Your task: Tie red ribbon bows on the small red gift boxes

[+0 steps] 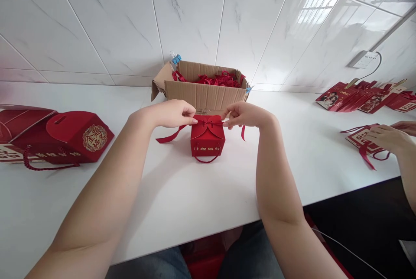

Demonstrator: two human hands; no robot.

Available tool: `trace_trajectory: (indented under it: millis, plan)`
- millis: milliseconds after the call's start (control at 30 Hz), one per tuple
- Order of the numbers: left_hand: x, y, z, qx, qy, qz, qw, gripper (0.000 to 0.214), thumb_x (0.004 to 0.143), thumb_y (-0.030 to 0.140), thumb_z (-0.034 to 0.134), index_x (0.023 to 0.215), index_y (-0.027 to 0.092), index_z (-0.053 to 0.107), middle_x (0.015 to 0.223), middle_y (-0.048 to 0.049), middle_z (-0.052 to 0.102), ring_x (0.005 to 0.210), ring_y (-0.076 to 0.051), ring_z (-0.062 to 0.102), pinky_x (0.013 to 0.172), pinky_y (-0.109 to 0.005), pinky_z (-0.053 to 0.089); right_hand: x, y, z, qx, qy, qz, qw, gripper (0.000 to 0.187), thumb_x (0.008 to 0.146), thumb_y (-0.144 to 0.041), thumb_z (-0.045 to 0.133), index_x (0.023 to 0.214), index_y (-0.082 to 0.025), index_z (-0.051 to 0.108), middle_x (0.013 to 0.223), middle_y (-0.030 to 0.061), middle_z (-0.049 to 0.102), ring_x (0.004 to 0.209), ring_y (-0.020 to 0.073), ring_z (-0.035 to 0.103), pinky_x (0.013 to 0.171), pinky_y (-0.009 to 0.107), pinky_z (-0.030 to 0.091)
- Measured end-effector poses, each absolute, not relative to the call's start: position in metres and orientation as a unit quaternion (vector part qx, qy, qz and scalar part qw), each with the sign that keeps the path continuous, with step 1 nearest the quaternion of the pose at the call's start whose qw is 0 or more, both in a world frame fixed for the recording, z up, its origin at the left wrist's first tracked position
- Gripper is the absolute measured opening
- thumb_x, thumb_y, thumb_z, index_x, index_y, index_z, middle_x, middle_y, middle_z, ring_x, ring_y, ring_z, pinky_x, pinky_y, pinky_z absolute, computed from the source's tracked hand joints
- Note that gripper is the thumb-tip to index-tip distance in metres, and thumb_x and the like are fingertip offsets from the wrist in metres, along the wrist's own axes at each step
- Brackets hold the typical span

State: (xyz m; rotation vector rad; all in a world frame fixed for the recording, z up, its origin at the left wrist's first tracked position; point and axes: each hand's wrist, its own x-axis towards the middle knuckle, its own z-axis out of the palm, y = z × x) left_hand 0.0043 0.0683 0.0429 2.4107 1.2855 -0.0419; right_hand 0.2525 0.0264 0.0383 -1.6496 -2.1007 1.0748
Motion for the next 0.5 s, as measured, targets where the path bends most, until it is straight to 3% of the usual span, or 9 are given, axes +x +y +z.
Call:
trace_trajectory:
  millis: [300,500]
  plan:
    - [0.0026,0.0735,0.0389,0.862,0.464,-0.012,0.206,0.034,0.075,0.045,0.057,0.06,0.02,0.039,0.059,0.0012,0.038,0.051,-0.012,0.03,0.05,-0.029,0.023,0.2496,0.03,0.0352,-0.573,-0.722,0.363,0.132,0.016,0.074,-0.029,0.071,0.081,-0.02,0.061,0.073,0.0006,0.068,0.074,0.0131,0.063,0.062,0.025,0.044]
    - [0.0033,0.0722,0.0401,0.846,0.496,-0.037,0.189,0.034,0.075,0.052,0.057,0.062,0.022,0.048,0.062,-0.0005,0.046,0.05,-0.013,0.035,0.05,-0.03,0.026,0.2494,0.0343,0.0323,-0.588,-0.731,0.341,0.067,0.021,0.071,-0.037,0.074,0.077,-0.02,0.062,0.074,0.0013,0.07,0.071,0.0145,0.062,0.063,0.027,0.044]
